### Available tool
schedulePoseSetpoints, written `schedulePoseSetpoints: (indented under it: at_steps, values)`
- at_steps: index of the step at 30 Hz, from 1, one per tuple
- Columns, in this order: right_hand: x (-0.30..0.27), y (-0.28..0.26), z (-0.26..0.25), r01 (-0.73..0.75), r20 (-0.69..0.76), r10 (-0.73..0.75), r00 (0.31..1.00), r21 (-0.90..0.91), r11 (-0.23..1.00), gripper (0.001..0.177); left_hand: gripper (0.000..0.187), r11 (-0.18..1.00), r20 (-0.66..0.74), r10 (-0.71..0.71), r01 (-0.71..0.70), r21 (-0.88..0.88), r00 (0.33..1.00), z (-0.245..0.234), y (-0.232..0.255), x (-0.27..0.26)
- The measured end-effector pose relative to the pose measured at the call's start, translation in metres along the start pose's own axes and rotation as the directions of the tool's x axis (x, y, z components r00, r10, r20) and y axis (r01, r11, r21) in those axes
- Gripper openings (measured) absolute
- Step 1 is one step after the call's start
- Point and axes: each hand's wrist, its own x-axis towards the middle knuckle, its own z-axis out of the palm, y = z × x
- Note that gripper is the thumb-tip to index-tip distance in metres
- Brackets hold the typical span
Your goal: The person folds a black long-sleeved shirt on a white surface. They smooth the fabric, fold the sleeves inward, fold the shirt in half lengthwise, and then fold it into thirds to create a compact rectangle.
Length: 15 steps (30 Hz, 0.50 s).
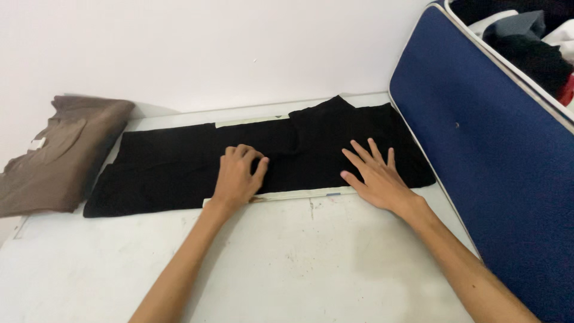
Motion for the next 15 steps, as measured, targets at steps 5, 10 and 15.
schedulePoseSetpoints:
  at_steps: [5, 10, 15]
  values:
    - [0.041, 0.024, -0.003, 0.071, -0.087, -0.070, 0.994, 0.010, 0.997, 0.071, 0.053, 0.972, 0.063, -0.233, 0.234, -0.005, 0.970, 0.052, 0.046, 0.054]
    - [0.048, 0.035, 0.007, 0.042, -0.050, -0.043, 0.998, -0.020, 0.999, 0.072, 0.061, 0.902, 0.000, -0.431, 0.431, 0.015, 0.902, 0.097, 0.034, 0.086]
    - [0.048, 0.031, 0.006, 0.015, -0.060, -0.015, 0.998, -0.014, 1.000, 0.073, 0.053, 0.947, -0.145, -0.321, 0.318, -0.044, 0.936, 0.117, 0.015, 0.081]
